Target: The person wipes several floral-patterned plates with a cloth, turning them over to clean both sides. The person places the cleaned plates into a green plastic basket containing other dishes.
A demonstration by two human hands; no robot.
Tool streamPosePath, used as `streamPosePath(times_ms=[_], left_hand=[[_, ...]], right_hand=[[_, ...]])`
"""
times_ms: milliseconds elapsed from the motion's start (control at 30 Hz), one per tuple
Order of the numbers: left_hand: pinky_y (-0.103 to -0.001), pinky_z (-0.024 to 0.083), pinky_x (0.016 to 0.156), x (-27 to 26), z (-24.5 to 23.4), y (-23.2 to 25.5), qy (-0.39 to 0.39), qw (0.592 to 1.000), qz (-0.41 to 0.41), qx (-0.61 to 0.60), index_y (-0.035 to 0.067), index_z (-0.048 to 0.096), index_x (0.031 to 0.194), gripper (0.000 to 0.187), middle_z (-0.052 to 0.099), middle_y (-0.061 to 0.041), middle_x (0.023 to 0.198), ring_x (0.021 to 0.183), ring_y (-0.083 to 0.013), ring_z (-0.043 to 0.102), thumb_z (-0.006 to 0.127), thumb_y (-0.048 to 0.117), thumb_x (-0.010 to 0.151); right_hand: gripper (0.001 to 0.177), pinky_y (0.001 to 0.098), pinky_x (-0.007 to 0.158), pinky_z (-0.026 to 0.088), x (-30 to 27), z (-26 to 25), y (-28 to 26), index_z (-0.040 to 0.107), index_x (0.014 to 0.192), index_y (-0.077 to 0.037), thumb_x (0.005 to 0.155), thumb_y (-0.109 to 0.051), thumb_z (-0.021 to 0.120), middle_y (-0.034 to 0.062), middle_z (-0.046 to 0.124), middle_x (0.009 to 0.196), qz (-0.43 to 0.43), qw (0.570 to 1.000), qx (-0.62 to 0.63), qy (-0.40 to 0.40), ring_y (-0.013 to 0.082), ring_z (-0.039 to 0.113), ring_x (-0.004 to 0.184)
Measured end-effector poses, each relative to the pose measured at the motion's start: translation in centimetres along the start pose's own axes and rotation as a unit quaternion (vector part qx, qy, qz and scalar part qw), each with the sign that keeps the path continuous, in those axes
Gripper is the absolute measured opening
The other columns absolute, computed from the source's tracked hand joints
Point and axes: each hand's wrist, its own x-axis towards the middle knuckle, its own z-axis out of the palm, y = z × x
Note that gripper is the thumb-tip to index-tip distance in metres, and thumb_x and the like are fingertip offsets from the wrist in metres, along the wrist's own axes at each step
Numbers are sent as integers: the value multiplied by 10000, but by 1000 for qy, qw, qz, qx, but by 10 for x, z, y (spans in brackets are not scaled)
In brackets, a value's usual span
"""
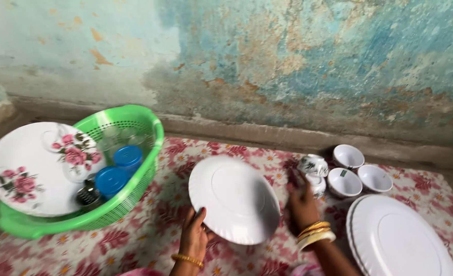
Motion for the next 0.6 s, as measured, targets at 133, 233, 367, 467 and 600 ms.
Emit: streamPosePath(times_ms=[133, 233, 367, 467, 600], left_hand=[[-457, 581, 793, 10, 4, -18, -28, 999, -21, 22, 87, 558, 1350, 456, 653, -67, 1276, 1117, -236, 656, 641, 260, 937], [-459, 550, 800, 28, 1, -27, -9, 998, -46, 51, 146, 563, 1400, 502, 656, -60, 1295, 1092, -241, 646, 607, 280, 918], [-429, 485, 919, 57, -22, -36, 0, 996, -54, 76, 161, 524, 1447, 568, 636, -73, 1354, 1167, -241, 619, 454, 448, 961], [-400, 437, 1073, 62, -31, -46, 48, 973, 1, 225, 116, 432, 1501, 611, 489, -39, 1454, 1315, -189, 494, 385, 510, 1036], [-414, 513, 1010, 43, -17, -34, -41, 924, 71, 374, 24, 549, 1414, 577, 652, -209, 1254, 1185, -315, 664, 532, 401, 978]], right_hand=[[676, 442, 1210, 252, -32, 46, -21, 216, 1603, -61, 998, -178, 493, 125, 338, 1656, -179, 975, 34, -128, 308, 339, 1516], [747, 462, 1212, 250, -71, 81, -53, 327, 1578, -115, 900, -238, 616, 184, 294, 1655, -337, 910, -221, -97, 385, 284, 1507], [709, 621, 1180, 249, -74, 93, -88, 430, 1540, -265, 875, -353, 661, 142, 366, 1605, -369, 887, -231, -157, 430, 338, 1479], [608, 617, 1131, 346, -59, 84, -94, 477, 1531, -234, 946, -381, 547, 205, 491, 1519, -87, 969, -116, -200, 472, 458, 1386], [598, 530, 1127, 359, -14, 61, -31, 399, 1553, -182, 999, -404, 451, 227, 447, 1546, -36, 980, -146, -131, 457, 431, 1399]])
